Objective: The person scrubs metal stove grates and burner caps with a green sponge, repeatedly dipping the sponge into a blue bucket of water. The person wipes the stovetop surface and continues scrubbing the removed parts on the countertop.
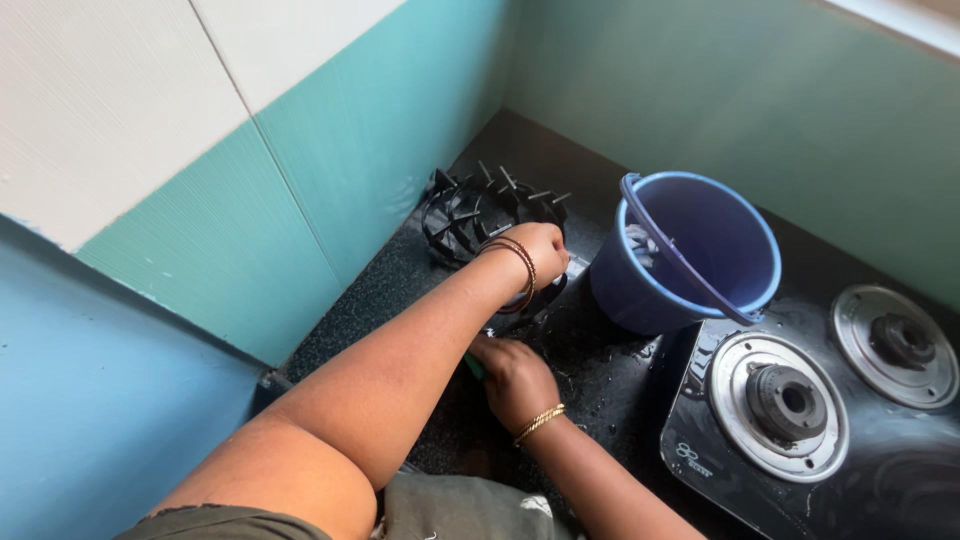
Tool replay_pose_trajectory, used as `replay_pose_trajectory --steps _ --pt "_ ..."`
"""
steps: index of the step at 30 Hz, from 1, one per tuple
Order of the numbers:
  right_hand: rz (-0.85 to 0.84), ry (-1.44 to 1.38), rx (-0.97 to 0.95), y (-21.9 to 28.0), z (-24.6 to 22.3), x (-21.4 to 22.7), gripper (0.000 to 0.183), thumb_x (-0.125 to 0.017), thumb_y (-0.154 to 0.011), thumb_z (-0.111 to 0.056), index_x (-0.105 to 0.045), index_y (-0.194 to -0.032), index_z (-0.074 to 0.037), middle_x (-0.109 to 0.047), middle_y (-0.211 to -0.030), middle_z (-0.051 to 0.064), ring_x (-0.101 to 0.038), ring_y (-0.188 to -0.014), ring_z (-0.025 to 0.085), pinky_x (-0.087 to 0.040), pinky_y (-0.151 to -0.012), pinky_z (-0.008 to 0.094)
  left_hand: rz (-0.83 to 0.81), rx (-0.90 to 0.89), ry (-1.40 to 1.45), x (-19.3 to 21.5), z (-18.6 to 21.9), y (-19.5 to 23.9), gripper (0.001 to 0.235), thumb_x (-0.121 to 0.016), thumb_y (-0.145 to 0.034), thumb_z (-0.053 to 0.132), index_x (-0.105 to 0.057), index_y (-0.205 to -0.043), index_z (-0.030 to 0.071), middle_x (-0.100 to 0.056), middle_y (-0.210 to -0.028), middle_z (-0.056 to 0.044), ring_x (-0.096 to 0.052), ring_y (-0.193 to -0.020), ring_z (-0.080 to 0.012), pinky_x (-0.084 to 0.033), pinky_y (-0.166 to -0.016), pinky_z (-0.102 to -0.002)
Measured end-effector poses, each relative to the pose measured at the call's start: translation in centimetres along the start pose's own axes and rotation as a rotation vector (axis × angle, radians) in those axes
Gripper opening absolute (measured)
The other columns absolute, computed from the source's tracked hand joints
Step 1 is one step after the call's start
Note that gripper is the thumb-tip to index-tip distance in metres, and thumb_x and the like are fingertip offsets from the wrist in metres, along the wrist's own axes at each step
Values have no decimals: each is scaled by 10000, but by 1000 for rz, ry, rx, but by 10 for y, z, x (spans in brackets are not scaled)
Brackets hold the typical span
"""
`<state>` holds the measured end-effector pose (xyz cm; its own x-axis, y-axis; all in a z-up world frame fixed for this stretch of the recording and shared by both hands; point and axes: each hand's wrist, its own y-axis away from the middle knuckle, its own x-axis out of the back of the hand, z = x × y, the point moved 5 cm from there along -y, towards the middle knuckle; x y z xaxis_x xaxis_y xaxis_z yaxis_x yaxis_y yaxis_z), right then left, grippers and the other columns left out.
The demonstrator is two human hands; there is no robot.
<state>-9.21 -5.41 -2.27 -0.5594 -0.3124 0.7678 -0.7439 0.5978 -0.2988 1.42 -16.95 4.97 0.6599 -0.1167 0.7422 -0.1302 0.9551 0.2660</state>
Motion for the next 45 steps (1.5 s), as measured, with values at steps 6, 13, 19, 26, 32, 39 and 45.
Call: replay_pose_trajectory --steps 6,13,19,26,32,39,45 --pt "-98 779 250 -2 35 35 390 -532 -880 -145 -686 -1239 -132 -619 -1368 74 -559 -1233 257 -451 -990 488 1 25 -20 0 -3 -7 317 -622 -941 384 -716 -1136 153 -732 -1120 -106 -689 -1073 -300 -536 -933 -437" --pt "-187 392 -18 -2 22 -2 436 -525 -875 -101 -706 -1261 -191 -656 -1360 3 -573 -1216 222 -472 -1032 410 -12 -18 -16 -4 -3 -7 305 -630 -933 377 -736 -1103 147 -747 -1120 -102 -693 -1085 -293 -534 -948 -429" --pt "-16 656 228 -7 11 17 437 -551 -840 -127 -710 -1246 -155 -678 -1292 41 -591 -1167 241 -460 -902 427 -7 -38 -42 0 4 -5 326 -635 -926 383 -749 -1123 150 -748 -1139 -118 -704 -1100 -305 -540 -962 -433" --pt "-185 621 99 -19 24 13 387 -566 -880 -151 -697 -1245 -162 -666 -1315 16 -585 -1198 228 -459 -935 417 86 -56 -6 34 -15 33 822 -600 -809 709 -494 -1455 213 -480 -1473 -193 -512 -1323 -381 -431 -1071 -512" --pt "-254 542 -7 -23 23 16 408 -580 -856 -85 -707 -1234 -171 -676 -1311 -7 -586 -1199 228 -460 -943 414 367 -315 291 16 -117 95 992 -286 -910 808 -426 -1502 24 -623 -1310 -208 -615 -1211 -319 -500 -1025 -452" --pt "-140 276 65 -20 4 9 458 -614 -731 4 -730 -1157 -118 -730 -1228 49 -642 -1127 304 -509 -962 444 496 -194 561 -37 -109 96 654 -295 -994 652 -635 -1048 97 -724 -707 -91 -770 -733 -265 -612 -697 -391" --pt "-71 58 -90 4 7 6 207 -673 -779 -29 -682 -984 -58 -730 -1031 138 -652 -1065 359 -539 -927 437 510 -284 258 -2 -32 101 542 -545 -946 611 -615 -1100 96 -748 -896 -159 -737 -841 -382 -578 -683 -471"
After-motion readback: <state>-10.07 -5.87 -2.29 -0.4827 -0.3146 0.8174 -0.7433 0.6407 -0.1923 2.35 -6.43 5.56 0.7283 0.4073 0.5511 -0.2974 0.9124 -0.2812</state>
